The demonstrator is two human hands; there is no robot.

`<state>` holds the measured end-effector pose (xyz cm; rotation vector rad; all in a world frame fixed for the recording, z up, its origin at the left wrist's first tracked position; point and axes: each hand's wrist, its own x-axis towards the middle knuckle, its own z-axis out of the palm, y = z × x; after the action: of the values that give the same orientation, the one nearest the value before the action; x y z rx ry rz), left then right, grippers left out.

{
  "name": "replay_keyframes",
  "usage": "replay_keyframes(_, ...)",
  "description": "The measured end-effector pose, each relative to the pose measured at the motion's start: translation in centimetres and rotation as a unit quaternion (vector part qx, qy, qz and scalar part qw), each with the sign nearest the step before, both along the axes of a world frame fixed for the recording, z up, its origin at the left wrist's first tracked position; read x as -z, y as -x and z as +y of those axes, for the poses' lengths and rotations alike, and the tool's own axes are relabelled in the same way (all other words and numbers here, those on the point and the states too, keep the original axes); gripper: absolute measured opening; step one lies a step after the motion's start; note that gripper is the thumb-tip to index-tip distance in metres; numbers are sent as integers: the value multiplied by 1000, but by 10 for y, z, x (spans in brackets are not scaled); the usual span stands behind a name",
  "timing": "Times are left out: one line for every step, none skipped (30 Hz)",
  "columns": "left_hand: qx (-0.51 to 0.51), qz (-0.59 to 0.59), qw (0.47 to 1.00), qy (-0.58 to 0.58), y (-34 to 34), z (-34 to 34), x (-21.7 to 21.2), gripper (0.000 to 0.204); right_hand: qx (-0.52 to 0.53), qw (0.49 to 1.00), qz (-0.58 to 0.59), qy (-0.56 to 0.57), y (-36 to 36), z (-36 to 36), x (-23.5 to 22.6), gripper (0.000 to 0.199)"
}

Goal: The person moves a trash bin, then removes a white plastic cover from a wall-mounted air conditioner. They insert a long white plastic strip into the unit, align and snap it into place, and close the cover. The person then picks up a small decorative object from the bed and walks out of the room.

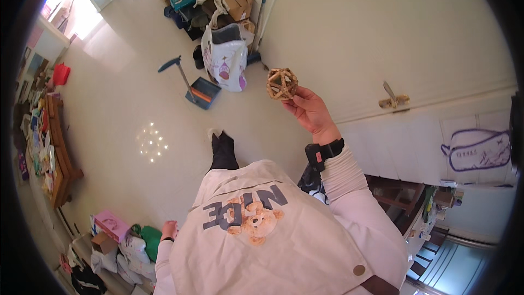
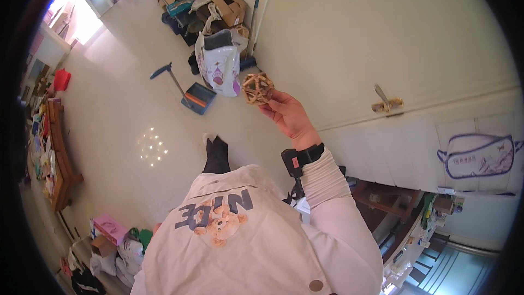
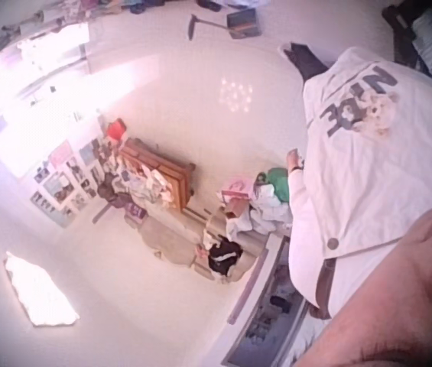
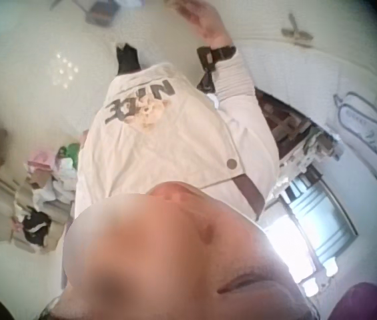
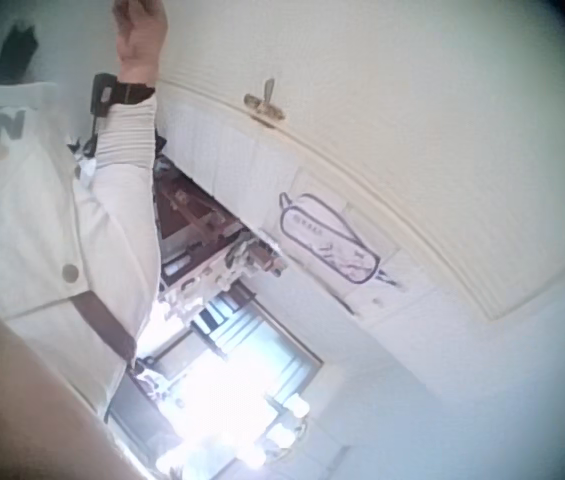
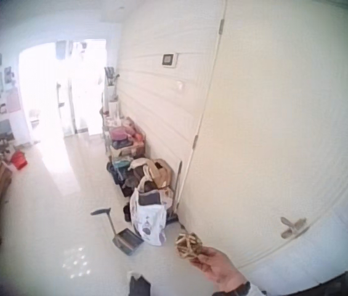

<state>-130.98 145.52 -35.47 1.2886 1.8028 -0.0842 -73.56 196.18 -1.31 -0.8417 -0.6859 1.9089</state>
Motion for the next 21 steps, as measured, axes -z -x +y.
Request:
replay_keyframes(83, 1, 996, -38, 8, 19, 6, 14, -8, 1000, 0, -10, 19, 19, -11, 30)
replay_keyframes(163, -11, 982, -94, 15, 45, 11, 12, -5, 1000, -16, -11, 37, 39, -21, 30)
replay_keyframes(197, 27, 976, -94, 27, 76, 12, 14, -6, 1000, 0, -13, 54, 59, -28, 30)
replay_keyframes(230, 65, 966, -95, 38, 108, 12, 15, -2, 1000, -2, -1, 67, 73, -36, 29)
replay_keyframes(257, 102, 956, -94, 48, 142, 6, 16, 6, 1000, -14, 18, 80, 89, -43, 29)
replay_keyframes(-65, -33, 997, 12, 57, 186, 0, 19, -1, 1000, -11, 12, 93, 106, -50, 28)
replay_keyframes(-337, -121, 933, 15, 65, 234, -10, 22, -1, 1000, -17, 12, 105, 123, -57, 28)
replay_keyframes(-435, -155, 886, -28, 68, 283, -24, 24, 7, 999, -33, 27, 116, 137, -61, 29)
replay_keyframes(-365, -77, 924, -83, 72, 335, -41, 29, -6, 1000, -20, 19, 126, 152, -66, 29)
replay_keyframes(-340, -32, 934, -107, 72, 385, -63, 24, -12, 1000, -18, 19, 134, 167, -69, 30)
replay_keyframes(-311, -6, 943, -120, 69, 433, -90, 24, -20, 1000, -10, 18, 142, 179, -71, 32)
replay_keyframes(-180, 9, 959, -220, 63, 468, -123, 30, -25, 999, -2, 25, 150, 193, -72, 30)
replay_keyframes(-217, -59, 949, -223, 53, 506, -153, 29, -33, 999, 10, 26, 159, 209, -71, 28)
replay_keyframes(-250, -150, 925, -245, 42, 540, -184, 28, -42, 998, 24, 27, 167, 226, -68, 26)
replay_keyframes(-257, -162, 924, -231, 32, 569, -213, 27, -52, 998, 16, 26, 176, 243, -64, 26)
replay_keyframes(-248, -228, 901, -272, 23, 592, -238, 27, -63, 998, 8, 27, 186, 263, -57, 25)
replay_keyframes(-270, -202, 906, -257, 13, 607, -259, 26, -78, 997, 8, 24, 193, 281, -49, 25)
replay_keyframes(-280, -205, 898, -270, 4, 618, -276, 26, -84, 996, -6, 30, 198, 299, -42, 26)
replay_keyframes(-282, -230, 882, -300, -2, 627, -287, 26, -93, 995, -12, 33, 201, 318, -32, 26)
replay_keyframes(-305, -186, 891, -281, -5, 630, -292, 27, -96, 994, -25, 37, 204, 338, -19, 27)
replay_keyframes(-320, -165, 891, -278, -8, 629, -291, 27, -64, 995, -74, 31, 206, 359, -5, 26)
